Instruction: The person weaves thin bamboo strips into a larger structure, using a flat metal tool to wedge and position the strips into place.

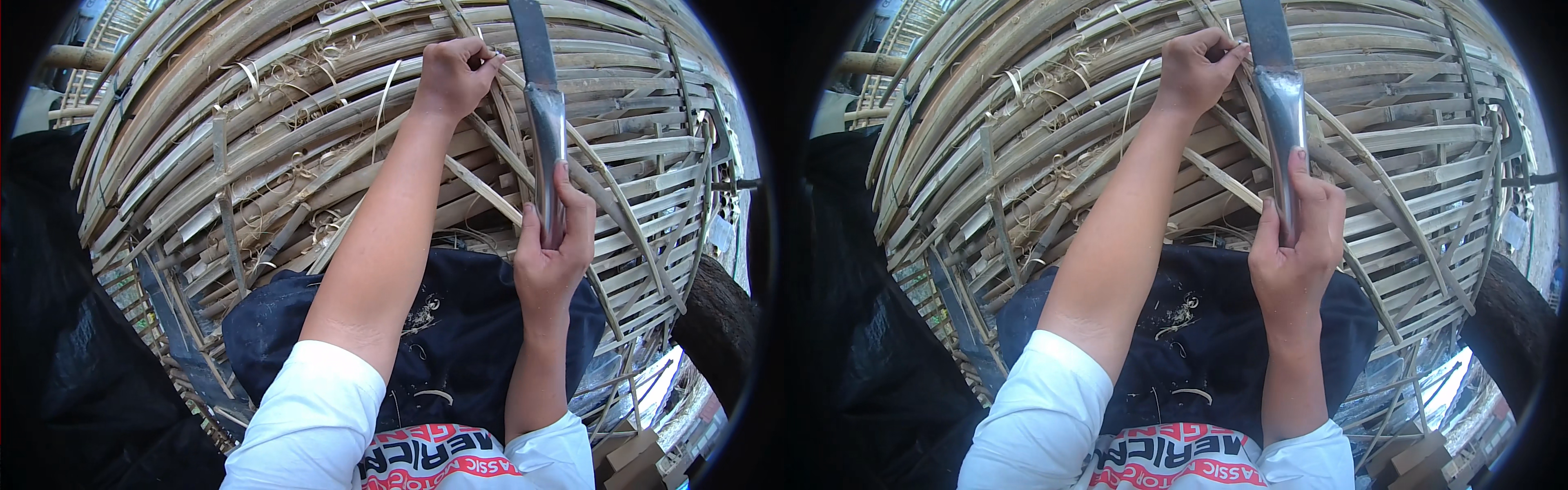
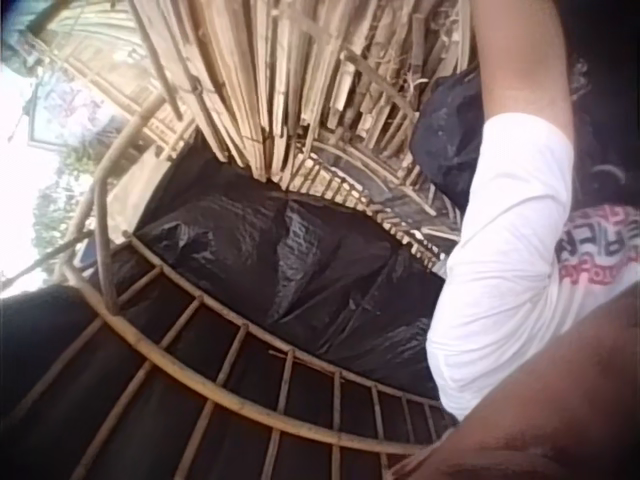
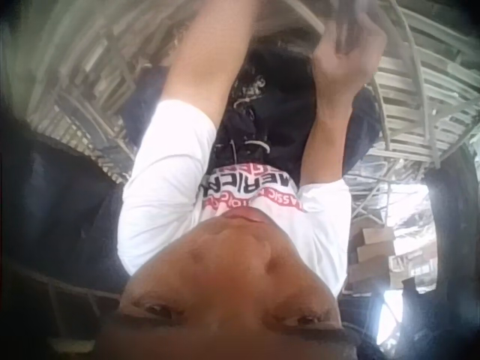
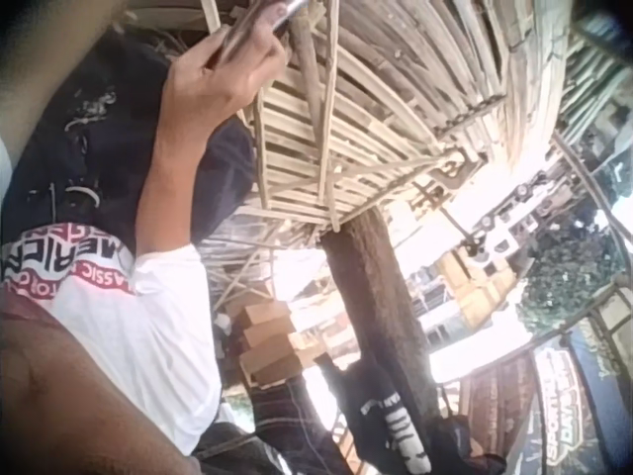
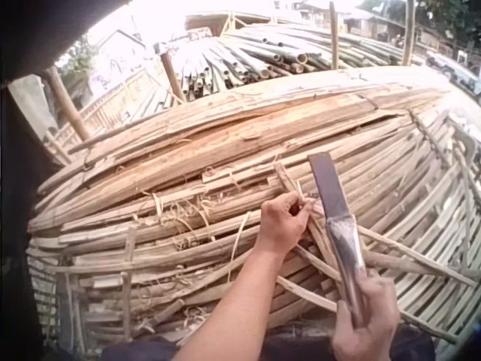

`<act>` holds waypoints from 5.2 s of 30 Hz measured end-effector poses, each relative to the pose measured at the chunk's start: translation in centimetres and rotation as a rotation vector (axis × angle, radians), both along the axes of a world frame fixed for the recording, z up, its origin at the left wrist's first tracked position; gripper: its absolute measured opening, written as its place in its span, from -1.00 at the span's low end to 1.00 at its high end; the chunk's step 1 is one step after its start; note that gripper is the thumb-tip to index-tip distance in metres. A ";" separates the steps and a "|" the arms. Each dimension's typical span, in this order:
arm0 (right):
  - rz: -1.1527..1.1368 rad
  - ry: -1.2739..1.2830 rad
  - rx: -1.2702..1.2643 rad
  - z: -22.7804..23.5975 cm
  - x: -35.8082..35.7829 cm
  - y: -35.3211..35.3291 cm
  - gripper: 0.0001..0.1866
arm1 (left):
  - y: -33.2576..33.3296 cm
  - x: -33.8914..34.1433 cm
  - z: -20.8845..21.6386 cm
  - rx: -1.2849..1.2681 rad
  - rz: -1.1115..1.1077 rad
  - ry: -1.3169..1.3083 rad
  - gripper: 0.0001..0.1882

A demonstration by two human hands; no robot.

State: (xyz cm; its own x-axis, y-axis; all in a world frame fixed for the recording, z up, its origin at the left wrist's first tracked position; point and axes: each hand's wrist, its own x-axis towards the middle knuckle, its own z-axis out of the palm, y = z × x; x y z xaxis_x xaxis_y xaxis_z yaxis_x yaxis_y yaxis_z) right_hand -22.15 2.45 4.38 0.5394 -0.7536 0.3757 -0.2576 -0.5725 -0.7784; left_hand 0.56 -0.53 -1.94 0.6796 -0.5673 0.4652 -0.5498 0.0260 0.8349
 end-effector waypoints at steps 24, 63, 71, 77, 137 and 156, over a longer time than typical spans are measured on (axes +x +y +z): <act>0.048 0.239 -0.042 0.8 0.0 -0.9 -0.40 | 0.0 0.3 -0.5 0.052 0.018 -0.030 -0.85; 0.054 0.141 -0.092 -0.5 0.0 -0.5 -0.41 | 0.2 0.3 -0.9 0.007 0.017 -0.034 -0.87; 0.045 0.106 -0.082 -0.4 0.4 -1.1 -0.41 | -0.2 0.2 -0.5 -0.028 0.014 0.003 -0.87; 0.036 0.235 -0.032 -0.1 0.9 -1.3 -0.39 | -1.1 1.0 -1.5 -0.151 0.085 -0.147 -0.83; 0.003 0.145 -0.132 -0.2 1.1 -1.4 -0.42 | 0.4 -0.1 -0.7 0.051 0.006 0.058 -0.88; 0.015 0.119 -0.079 -0.5 0.9 -1.7 -0.41 | -0.6 0.4 -1.8 -0.056 0.011 0.018 -0.89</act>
